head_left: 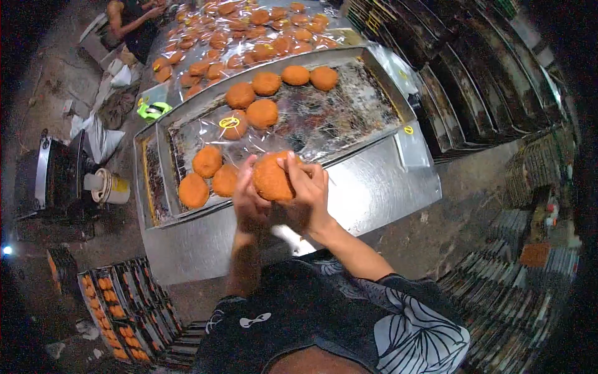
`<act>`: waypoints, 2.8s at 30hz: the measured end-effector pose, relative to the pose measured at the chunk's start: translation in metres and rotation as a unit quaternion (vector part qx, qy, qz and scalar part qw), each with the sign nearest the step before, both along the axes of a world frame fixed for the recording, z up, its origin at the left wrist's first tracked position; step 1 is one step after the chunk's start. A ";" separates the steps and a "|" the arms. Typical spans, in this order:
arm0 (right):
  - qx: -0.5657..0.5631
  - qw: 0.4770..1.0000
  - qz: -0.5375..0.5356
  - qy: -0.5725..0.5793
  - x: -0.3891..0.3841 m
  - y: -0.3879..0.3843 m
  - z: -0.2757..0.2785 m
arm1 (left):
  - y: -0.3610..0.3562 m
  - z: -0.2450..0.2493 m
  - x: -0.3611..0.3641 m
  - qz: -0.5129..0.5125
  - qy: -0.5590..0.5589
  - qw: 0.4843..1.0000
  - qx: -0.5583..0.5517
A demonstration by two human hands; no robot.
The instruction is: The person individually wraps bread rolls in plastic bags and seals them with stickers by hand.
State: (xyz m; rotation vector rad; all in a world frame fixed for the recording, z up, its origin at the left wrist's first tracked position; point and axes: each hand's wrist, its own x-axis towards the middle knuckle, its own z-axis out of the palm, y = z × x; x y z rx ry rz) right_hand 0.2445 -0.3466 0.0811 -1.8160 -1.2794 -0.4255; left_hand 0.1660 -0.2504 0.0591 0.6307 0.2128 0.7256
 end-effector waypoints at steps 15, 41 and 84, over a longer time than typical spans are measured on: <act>0.116 0.529 0.247 0.803 0.075 -0.062 -0.032 | -0.024 0.017 0.031 0.018 -0.187 0.921 -0.341; 0.157 0.979 0.080 0.105 0.042 -0.073 -0.010 | -0.006 0.013 -0.010 0.035 -0.085 0.947 -0.308; -0.053 0.935 0.139 0.323 0.079 -0.025 -0.036 | -0.097 -0.096 0.006 -0.028 0.259 0.882 0.392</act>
